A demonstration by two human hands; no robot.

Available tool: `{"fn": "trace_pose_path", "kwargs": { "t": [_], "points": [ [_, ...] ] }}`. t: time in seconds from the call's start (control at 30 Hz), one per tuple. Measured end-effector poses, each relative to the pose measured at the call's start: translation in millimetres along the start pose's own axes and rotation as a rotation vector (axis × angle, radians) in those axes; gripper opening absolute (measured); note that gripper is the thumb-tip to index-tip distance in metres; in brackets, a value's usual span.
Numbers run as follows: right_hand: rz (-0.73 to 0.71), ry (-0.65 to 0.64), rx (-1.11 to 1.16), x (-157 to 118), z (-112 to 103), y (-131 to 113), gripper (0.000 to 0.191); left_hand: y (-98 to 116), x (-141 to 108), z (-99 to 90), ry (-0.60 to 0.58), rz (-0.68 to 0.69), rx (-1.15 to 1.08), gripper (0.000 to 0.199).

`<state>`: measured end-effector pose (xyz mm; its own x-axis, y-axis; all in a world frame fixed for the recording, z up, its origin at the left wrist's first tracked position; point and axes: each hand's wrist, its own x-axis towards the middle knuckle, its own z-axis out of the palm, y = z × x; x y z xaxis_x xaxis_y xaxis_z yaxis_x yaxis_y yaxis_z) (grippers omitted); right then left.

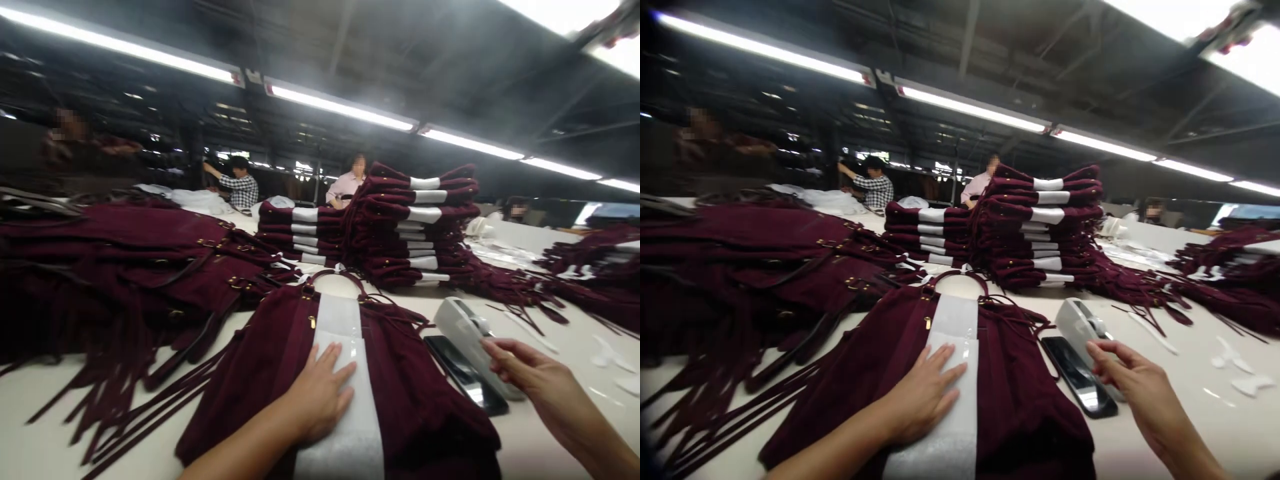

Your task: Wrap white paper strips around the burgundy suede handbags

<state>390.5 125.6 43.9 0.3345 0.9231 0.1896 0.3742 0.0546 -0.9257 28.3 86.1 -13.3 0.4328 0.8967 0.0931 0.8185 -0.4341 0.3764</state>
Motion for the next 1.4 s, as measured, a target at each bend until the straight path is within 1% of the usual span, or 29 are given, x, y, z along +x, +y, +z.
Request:
{"fn": "trace_pose_path", "kwargs": {
  "t": [0.07, 0.13, 0.17, 0.23, 0.3, 0.37, 0.43, 0.47, 0.53, 0.6, 0.7, 0.8, 0.9, 1.07, 1.3, 1.4],
  "points": [
    [-0.008, -0.183, 0.032, -14.7, 38.1, -34.9, 0.057, -3.8, -1.3, 3.8, 0.022, 0.006, -0.035, 0.049],
    [-0.027, -0.357, 0.047, -28.7, 79.3, -58.7, 0.052, -7.0, -2.8, 7.7, 0.053, 0.001, -0.054, 0.049],
    [-0.04, -0.431, 0.066, -34.0, 100.2, -65.2, 0.049, -7.9, -3.4, 9.1, 0.073, -0.002, -0.056, 0.049],
    [-0.045, -0.54, 0.124, -40.1, 140.7, -69.2, 0.042, -8.2, -4.0, 10.2, 0.126, 0.0, -0.046, 0.046],
    [0.046, -0.597, 0.193, -41.4, 176.7, -66.2, 0.032, -7.1, -4.3, 8.9, 0.167, 0.018, -0.025, 0.044],
    [0.192, -0.609, 0.235, -41.2, 206.0, -62.2, 0.021, -5.8, -4.9, 6.1, 0.177, 0.041, -0.005, 0.043],
    [0.31, -0.603, 0.238, -41.2, 227.7, -60.1, 0.014, -4.8, -5.9, 2.9, 0.16, 0.059, -0.002, 0.043],
    [0.342, -0.602, 0.233, -41.4, 235.7, -59.8, 0.012, -4.5, -6.5, 1.6, 0.148, 0.064, -0.006, 0.043],
    [0.383, -0.608, 0.229, -42.1, 246.5, -59.8, 0.011, -4.3, -7.5, -0.2, 0.121, 0.069, -0.022, 0.044],
    [0.415, -0.623, 0.233, -42.6, 252.0, -59.3, 0.013, -4.6, -8.0, -0.6, 0.101, 0.062, -0.034, 0.046],
    [0.44, -0.644, 0.243, -42.8, 255.1, -55.9, 0.015, -5.4, -8.0, 1.0, 0.088, 0.048, -0.044, 0.049],
    [0.45, -0.646, 0.248, -42.2, 257.5, -49.4, 0.018, -6.6, -7.6, 3.1, 0.098, 0.064, -0.053, 0.049],
    [0.452, -0.632, 0.246, -40.3, 260.5, -43.2, 0.018, -7.4, -7.6, 4.1, 0.112, 0.078, -0.056, 0.049],
    [0.444, -0.616, 0.223, -35.7, 265.4, -37.3, 0.019, -7.0, -8.0, 2.6, 0.097, 0.079, -0.07, 0.049],
    [0.415, -0.62, 0.157, -32.1, 270.3, -30.9, 0.03, -4.0, -8.3, -1.4, 0.077, 0.073, -0.074, 0.05],
    [0.396, -0.609, 0.135, -33.5, 271.2, -30.5, 0.032, -3.8, -7.9, -1.0, 0.08, 0.077, -0.07, 0.05]
  ]
}}
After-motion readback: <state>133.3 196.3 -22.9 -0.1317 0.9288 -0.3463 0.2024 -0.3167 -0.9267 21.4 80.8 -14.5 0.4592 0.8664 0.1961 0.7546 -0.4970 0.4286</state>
